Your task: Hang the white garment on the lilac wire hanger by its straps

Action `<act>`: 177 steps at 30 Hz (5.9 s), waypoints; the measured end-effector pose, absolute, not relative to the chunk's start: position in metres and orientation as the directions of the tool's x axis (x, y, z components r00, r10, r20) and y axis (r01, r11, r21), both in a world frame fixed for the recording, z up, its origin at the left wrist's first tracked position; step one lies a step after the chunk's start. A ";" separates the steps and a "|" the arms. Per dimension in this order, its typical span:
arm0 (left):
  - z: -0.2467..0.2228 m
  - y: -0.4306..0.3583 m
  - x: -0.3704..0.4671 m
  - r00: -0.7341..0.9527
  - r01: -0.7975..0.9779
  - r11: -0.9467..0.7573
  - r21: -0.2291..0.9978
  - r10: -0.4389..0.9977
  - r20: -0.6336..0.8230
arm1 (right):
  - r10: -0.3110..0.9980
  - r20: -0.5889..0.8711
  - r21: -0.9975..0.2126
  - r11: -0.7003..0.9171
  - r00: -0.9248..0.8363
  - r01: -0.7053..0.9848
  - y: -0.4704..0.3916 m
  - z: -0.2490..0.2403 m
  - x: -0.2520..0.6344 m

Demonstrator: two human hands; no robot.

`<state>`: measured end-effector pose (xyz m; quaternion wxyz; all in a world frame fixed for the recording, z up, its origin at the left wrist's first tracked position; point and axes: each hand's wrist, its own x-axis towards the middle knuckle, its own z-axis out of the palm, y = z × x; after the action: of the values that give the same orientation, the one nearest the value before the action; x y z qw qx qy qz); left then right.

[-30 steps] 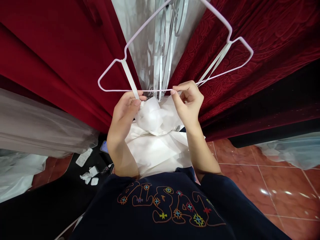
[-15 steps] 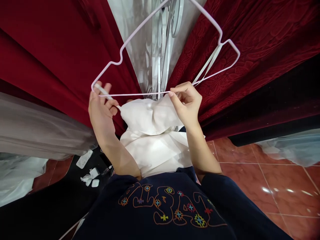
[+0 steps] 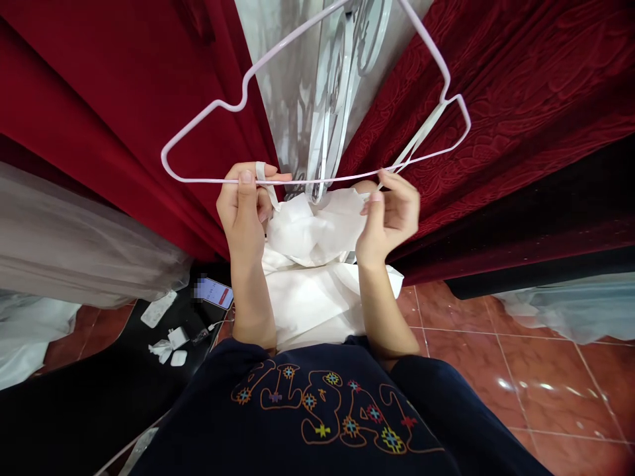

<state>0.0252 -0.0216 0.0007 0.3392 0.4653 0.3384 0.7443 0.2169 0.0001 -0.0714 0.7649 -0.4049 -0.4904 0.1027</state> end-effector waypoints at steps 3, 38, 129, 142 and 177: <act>0.000 -0.020 0.026 -0.333 -0.187 -0.573 0.798 0.801 0.497 | 0.463 0.547 -0.759 0.625 0.698 0.180 0.006 -0.082 0.227; 0.007 -0.028 0.023 -0.355 -0.075 -0.565 0.822 0.785 0.507 | 0.715 0.598 -0.720 0.678 0.363 -0.151 0.023 0.005 0.277; 0.076 0.018 -0.031 -0.003 0.307 -0.648 0.697 0.732 0.681 | 0.626 0.748 -0.663 0.718 0.221 0.210 0.025 -0.052 0.262; 0.019 0.011 -0.019 -0.436 -0.360 -0.512 0.780 0.831 0.345 | 0.652 0.720 -0.693 0.694 0.238 0.194 0.019 -0.052 0.254; 0.002 -0.014 0.025 -0.487 -0.255 -0.556 0.791 0.781 0.392 | 0.704 0.706 -0.685 0.650 0.079 0.329 0.020 0.048 0.355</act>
<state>0.0253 -0.0141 0.0021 0.3267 0.3869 0.3392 0.7928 0.3550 0.0199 0.0483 0.6222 -0.3902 -0.6618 0.1504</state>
